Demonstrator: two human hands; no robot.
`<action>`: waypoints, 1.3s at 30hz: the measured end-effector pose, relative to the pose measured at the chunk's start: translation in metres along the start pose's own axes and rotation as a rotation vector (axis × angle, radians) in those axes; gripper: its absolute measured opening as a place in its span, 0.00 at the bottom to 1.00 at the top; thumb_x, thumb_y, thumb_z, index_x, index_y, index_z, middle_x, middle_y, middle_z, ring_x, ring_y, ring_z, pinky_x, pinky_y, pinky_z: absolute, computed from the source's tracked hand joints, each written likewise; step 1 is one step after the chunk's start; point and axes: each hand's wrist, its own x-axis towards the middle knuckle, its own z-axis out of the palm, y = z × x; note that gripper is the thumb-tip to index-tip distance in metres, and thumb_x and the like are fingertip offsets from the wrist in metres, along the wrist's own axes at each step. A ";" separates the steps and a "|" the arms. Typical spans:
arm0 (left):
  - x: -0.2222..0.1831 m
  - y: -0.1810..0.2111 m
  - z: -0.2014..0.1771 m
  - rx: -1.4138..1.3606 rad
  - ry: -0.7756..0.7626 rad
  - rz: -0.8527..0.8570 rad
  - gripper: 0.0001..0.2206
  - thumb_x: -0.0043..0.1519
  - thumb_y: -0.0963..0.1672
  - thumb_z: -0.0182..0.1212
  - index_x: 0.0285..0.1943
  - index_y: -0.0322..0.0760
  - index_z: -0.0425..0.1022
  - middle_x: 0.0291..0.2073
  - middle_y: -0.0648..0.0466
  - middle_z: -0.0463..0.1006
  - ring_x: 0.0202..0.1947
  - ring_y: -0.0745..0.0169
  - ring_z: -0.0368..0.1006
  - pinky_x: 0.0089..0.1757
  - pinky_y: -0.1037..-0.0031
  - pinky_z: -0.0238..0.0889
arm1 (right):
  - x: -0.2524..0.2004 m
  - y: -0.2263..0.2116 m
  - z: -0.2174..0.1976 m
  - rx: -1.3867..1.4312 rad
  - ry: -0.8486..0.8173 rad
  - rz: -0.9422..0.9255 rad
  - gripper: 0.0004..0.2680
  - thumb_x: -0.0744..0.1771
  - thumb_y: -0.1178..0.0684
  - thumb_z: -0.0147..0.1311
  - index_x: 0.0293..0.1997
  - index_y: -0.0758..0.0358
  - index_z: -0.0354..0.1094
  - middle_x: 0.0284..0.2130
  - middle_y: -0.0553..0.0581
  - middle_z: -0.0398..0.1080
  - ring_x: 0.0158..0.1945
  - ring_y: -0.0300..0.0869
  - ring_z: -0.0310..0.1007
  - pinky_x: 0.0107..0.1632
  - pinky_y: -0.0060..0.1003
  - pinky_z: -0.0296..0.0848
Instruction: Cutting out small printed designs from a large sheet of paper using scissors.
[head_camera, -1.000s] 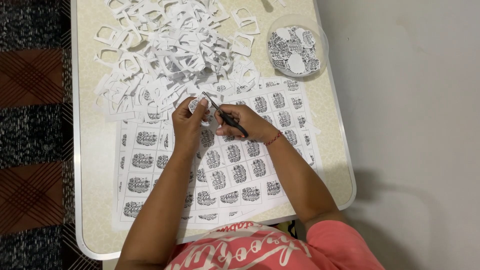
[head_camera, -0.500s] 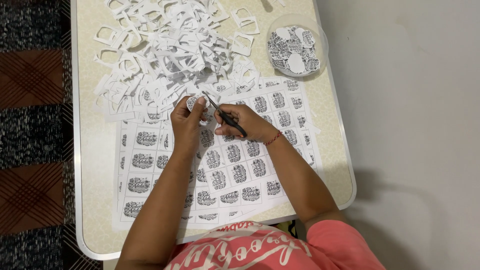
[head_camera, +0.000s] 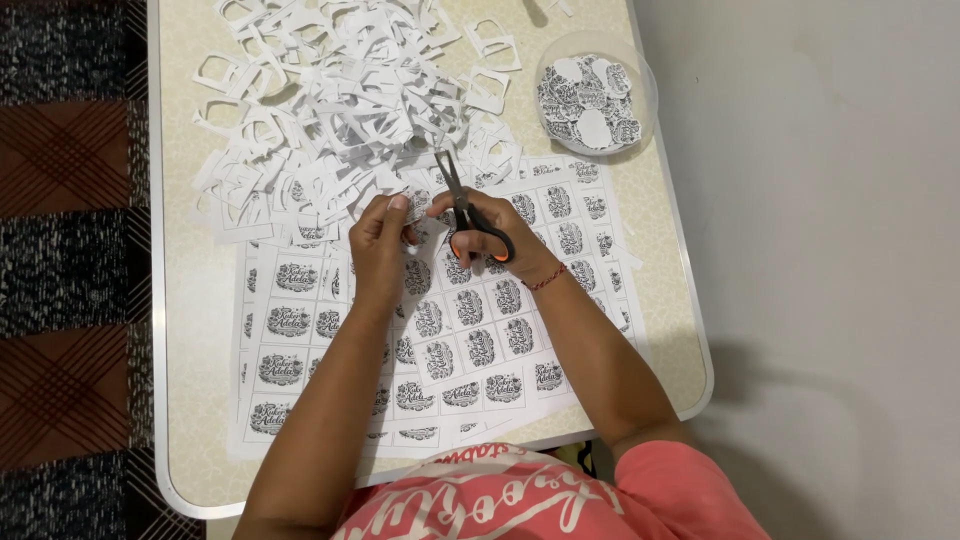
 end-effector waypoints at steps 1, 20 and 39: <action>0.001 -0.001 -0.001 -0.001 0.001 0.000 0.12 0.72 0.46 0.54 0.39 0.38 0.78 0.28 0.54 0.72 0.25 0.70 0.68 0.31 0.79 0.64 | 0.000 -0.001 0.001 0.000 -0.001 0.000 0.15 0.62 0.53 0.65 0.50 0.69 0.71 0.22 0.62 0.73 0.20 0.40 0.75 0.18 0.27 0.73; -0.009 0.034 0.013 0.003 -0.067 0.021 0.09 0.73 0.43 0.49 0.52 0.37 0.77 0.28 0.53 0.71 0.26 0.68 0.67 0.33 0.77 0.66 | 0.012 0.013 -0.025 0.147 0.577 -0.241 0.28 0.69 0.37 0.54 0.75 0.53 0.46 0.73 0.55 0.50 0.34 0.40 0.80 0.29 0.19 0.78; -0.013 0.046 0.025 0.060 0.016 0.031 0.08 0.71 0.39 0.51 0.45 0.36 0.78 0.20 0.54 0.70 0.21 0.69 0.63 0.29 0.79 0.60 | 0.015 0.040 -0.024 -0.096 0.508 -0.199 0.12 0.68 0.54 0.61 0.54 0.64 0.64 0.30 0.59 0.73 0.23 0.43 0.78 0.20 0.24 0.71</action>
